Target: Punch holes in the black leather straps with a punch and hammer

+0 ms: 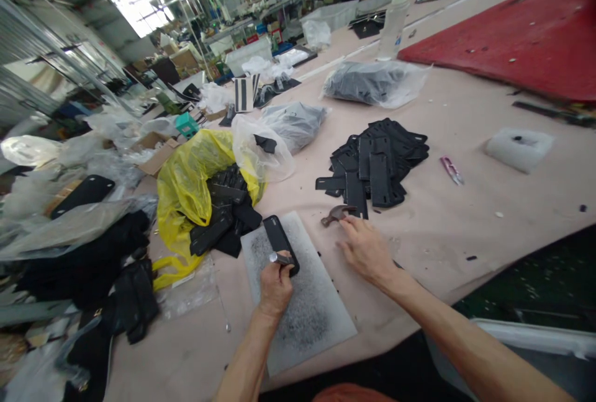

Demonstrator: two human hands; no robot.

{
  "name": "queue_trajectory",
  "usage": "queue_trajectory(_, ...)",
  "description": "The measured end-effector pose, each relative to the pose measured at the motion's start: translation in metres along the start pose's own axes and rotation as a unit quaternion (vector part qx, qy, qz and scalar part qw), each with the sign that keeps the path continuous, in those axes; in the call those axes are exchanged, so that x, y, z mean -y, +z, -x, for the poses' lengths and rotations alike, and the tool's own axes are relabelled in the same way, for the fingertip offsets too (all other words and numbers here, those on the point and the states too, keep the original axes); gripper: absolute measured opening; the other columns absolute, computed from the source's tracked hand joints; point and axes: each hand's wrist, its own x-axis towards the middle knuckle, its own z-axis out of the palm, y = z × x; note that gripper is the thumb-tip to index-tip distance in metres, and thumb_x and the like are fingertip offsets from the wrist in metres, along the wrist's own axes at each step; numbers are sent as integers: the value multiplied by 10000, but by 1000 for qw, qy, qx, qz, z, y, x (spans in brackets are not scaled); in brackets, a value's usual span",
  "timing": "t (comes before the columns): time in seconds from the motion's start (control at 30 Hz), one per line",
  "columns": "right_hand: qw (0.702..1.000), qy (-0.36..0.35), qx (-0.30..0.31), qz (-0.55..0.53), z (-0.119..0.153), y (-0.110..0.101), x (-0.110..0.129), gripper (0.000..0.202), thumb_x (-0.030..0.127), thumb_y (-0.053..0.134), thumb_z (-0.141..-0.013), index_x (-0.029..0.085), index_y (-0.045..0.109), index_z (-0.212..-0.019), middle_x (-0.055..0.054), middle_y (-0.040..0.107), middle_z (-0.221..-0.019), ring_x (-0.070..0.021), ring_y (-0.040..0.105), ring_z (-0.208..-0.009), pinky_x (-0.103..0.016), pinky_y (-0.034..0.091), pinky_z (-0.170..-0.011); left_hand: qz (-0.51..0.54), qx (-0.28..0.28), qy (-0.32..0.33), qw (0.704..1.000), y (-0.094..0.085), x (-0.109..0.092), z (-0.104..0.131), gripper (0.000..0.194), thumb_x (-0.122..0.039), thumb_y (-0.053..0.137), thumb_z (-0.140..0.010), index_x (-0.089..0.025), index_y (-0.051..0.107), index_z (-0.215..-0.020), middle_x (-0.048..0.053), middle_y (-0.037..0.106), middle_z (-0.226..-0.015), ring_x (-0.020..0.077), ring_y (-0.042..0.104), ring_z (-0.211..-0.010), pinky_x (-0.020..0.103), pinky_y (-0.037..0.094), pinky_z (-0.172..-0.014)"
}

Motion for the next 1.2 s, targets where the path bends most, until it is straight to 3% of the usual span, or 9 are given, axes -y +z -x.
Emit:
queue_trajectory(0.1,996,75,36,15,13,-9,-28,235,235,488,-881,128,571,-1072,-176,586,-1040,-307,545,-966,-431,428,-837,18,7,-7,1000,0,1,1,218,-144,497,-861,-173,632,-1030,80,734,-1003,217,698,-962,360,566,-863)
queue_trajectory(0.2,953,201,129,-186,18,-13,-34,64,219,472,-859,179,521,-872,-93,572,-837,-220,557,-754,-338,448,-678,22,11,-19,1000,0,1,2,227,-143,497,-857,-175,631,-1038,82,734,-1003,220,700,-957,361,566,-859)
queue_trajectory(0.3,863,280,235,-350,19,-14,-20,75,275,477,-827,210,455,-794,2,506,-674,-141,502,-548,-260,430,-520,24,12,-36,999,-1,1,4,220,-149,502,-856,-183,631,-1031,81,735,-973,221,706,-912,358,570,-825)
queue_trajectory(0.47,846,286,254,-370,12,-44,20,255,415,297,-901,226,402,-766,77,358,-574,-74,275,-361,-198,284,-342,19,8,-39,999,-2,-2,4,159,-144,507,-856,-195,629,-943,70,720,-877,219,701,-851,337,559,-770)
queue_trajectory(0.6,919,114,75,-370,2,-125,67,397,594,383,-906,224,454,-783,68,379,-554,-86,327,-403,-195,255,-350,24,5,-38,999,-3,-5,3,130,-125,516,-840,-201,607,-894,50,699,-812,207,687,-784,307,534,-706)
queue_trajectory(0.73,941,-71,-177,-278,5,-172,104,300,459,362,-984,221,511,-880,24,497,-614,-116,455,-492,-239,341,-463,26,-7,-30,999,-3,-5,3,130,-119,517,-834,-207,595,-891,42,694,-804,205,680,-772,294,515,-688)
queue_trajectory(0.9,981,-184,28,-50,17,-152,104,298,404,433,-951,229,484,-715,19,497,-505,-113,367,-395,-285,178,-435,13,-13,-23,1000,-2,-4,5,145,-107,520,-821,-212,597,-886,29,677,-746,199,668,-715,284,496,-645)
queue_trajectory(1.1,980,-125,-101,-115,15,-156,107,363,415,260,-1003,228,480,-782,8,501,-568,-129,405,-443,-268,261,-466,21,-12,-26,999,-1,-3,5,105,-130,522,-839,-214,584,-851,28,672,-748,197,670,-733,285,493,-660)
queue_trajectory(1.2,981,-187,15,-57,11,-157,110,350,424,352,-979,226,489,-726,10,492,-527,-120,340,-409,-285,182,-448,21,-15,-19,999,-2,-3,4,133,-113,511,-831,-217,588,-865,28,673,-740,193,665,-701,281,488,-635)
